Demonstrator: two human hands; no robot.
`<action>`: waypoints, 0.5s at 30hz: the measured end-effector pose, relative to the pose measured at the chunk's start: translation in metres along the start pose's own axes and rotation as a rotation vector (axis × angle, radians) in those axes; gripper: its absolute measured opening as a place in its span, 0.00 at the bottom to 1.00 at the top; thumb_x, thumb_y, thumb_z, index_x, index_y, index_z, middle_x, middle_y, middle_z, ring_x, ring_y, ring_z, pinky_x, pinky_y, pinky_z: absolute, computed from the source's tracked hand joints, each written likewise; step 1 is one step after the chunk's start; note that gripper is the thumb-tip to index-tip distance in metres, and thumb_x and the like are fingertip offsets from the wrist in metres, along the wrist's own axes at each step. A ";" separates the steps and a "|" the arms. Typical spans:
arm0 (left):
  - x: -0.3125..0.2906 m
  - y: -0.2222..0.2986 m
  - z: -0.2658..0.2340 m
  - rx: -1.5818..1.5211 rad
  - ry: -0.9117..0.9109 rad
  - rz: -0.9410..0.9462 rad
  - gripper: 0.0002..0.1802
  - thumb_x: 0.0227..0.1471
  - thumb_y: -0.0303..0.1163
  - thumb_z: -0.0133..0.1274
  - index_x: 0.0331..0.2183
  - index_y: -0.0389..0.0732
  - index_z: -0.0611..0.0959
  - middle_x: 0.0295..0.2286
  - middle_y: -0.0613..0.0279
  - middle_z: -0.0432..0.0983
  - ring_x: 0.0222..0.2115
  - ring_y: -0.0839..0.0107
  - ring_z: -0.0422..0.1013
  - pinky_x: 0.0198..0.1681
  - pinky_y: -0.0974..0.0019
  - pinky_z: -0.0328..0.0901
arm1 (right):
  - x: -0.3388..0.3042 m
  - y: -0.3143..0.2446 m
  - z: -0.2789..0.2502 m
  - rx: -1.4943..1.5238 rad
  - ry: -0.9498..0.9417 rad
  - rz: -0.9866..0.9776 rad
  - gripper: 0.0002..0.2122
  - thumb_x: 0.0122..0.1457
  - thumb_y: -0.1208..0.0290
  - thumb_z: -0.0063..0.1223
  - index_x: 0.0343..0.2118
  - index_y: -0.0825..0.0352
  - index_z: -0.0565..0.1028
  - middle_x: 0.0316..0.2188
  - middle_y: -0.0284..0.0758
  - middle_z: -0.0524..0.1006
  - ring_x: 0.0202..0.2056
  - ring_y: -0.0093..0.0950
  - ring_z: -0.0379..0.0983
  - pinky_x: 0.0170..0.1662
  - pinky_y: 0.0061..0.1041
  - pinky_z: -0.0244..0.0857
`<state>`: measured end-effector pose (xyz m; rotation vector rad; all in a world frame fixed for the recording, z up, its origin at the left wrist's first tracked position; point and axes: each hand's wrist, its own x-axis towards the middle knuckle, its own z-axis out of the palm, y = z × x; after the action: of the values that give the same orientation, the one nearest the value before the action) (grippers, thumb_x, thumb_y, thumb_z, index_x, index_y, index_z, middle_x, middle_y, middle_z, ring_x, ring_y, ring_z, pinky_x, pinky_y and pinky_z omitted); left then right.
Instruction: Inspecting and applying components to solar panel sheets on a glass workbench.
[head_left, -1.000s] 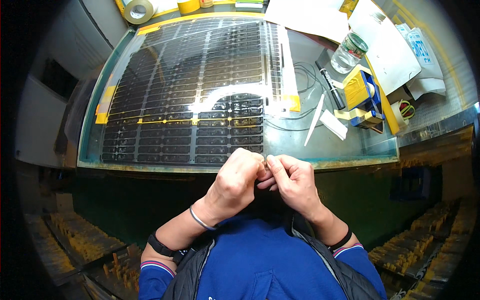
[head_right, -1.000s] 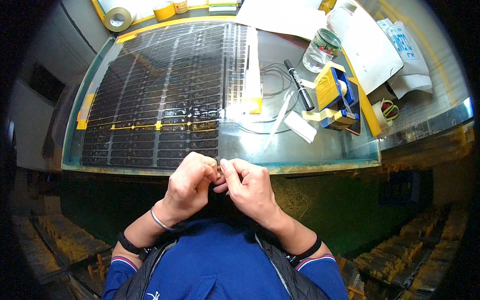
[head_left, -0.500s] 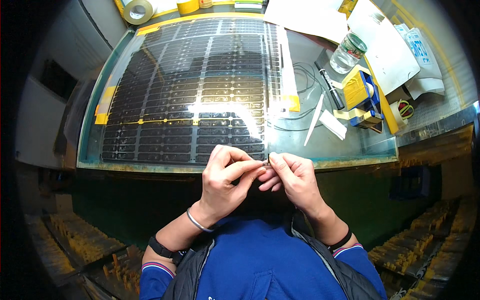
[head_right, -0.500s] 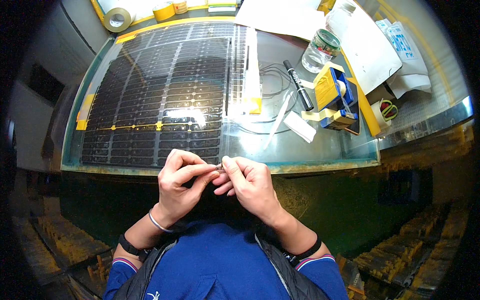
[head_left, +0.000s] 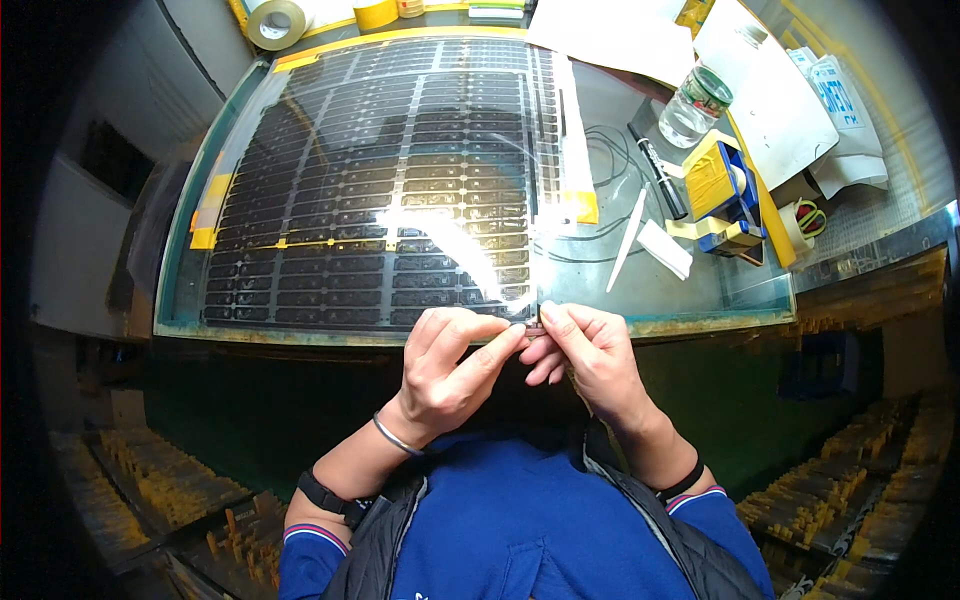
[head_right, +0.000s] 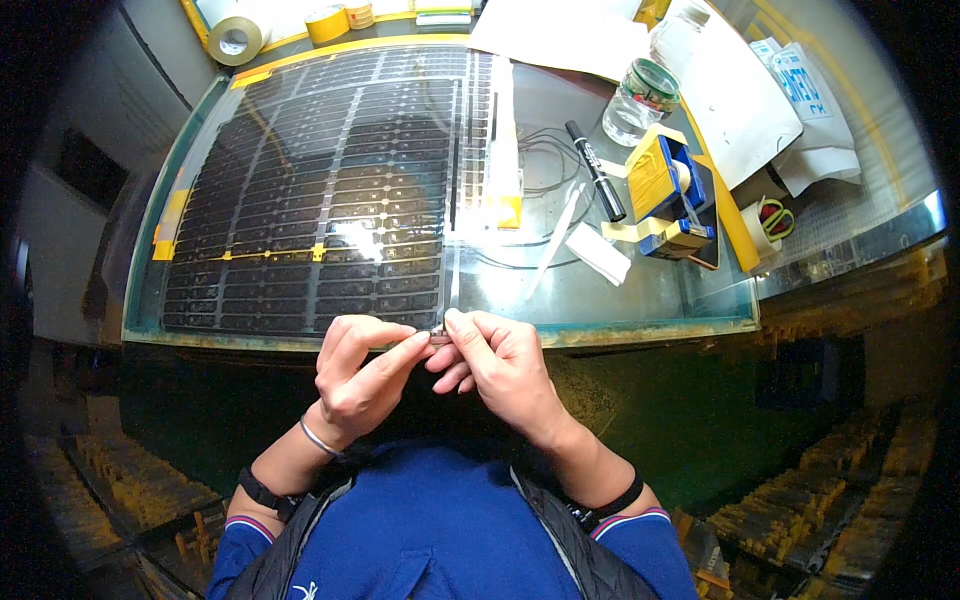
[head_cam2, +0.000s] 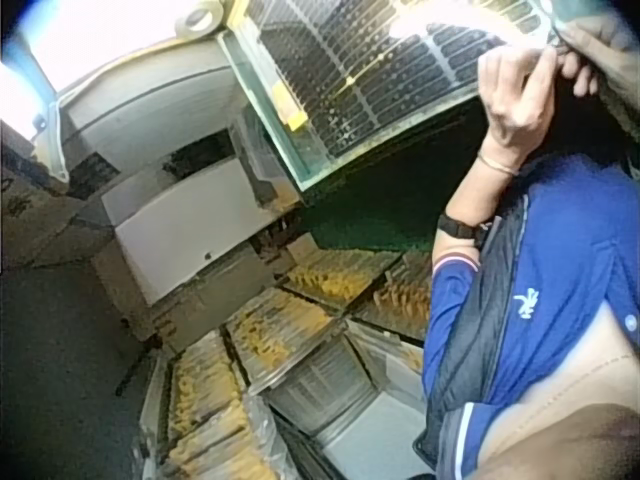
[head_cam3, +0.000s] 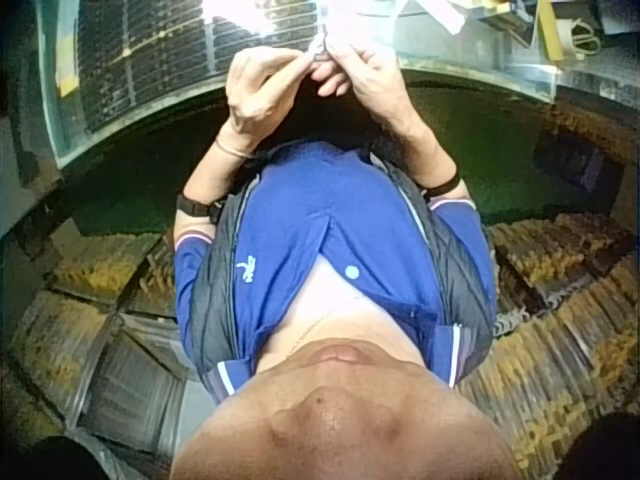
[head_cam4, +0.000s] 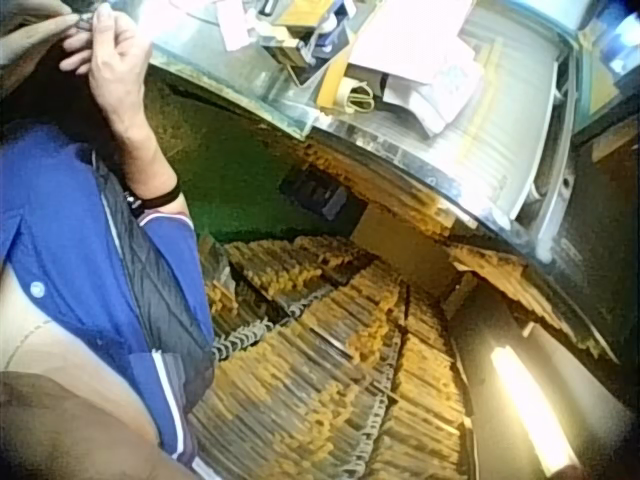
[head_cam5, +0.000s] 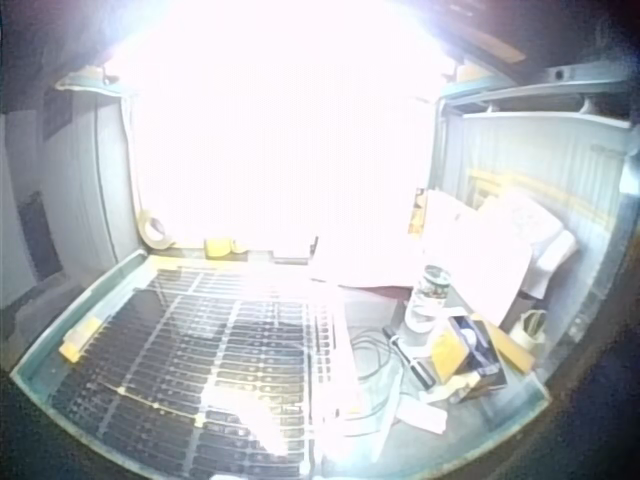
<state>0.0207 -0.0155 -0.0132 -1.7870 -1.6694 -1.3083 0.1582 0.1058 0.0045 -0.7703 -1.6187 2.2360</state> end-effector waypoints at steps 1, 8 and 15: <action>-0.001 0.000 0.001 0.010 -0.005 -0.001 0.18 0.29 0.17 0.63 0.31 0.37 0.85 0.27 0.61 0.75 0.26 0.67 0.70 0.29 0.66 0.65 | 0.000 0.001 -0.002 0.001 -0.023 0.006 0.15 0.66 0.63 0.44 0.34 0.70 0.77 0.24 0.34 0.79 0.20 0.20 0.75 0.21 0.13 0.64; 0.004 0.001 -0.001 0.057 -0.072 0.043 0.17 0.30 0.18 0.59 0.31 0.37 0.85 0.27 0.61 0.75 0.27 0.66 0.70 0.29 0.66 0.66 | 0.000 -0.001 -0.003 -0.046 -0.042 -0.006 0.13 0.65 0.64 0.45 0.32 0.69 0.77 0.23 0.31 0.78 0.18 0.16 0.72 0.21 0.12 0.63; 0.005 -0.002 -0.002 0.071 -0.089 0.117 0.17 0.31 0.22 0.57 0.32 0.35 0.83 0.29 0.61 0.75 0.30 0.66 0.71 0.31 0.65 0.65 | -0.001 -0.004 0.003 -0.114 -0.033 -0.014 0.13 0.65 0.66 0.46 0.29 0.69 0.77 0.21 0.33 0.78 0.16 0.15 0.69 0.20 0.11 0.60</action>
<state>0.0179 -0.0140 -0.0089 -1.8954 -1.6089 -1.1208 0.1568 0.1046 0.0092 -0.7510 -1.7742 2.1740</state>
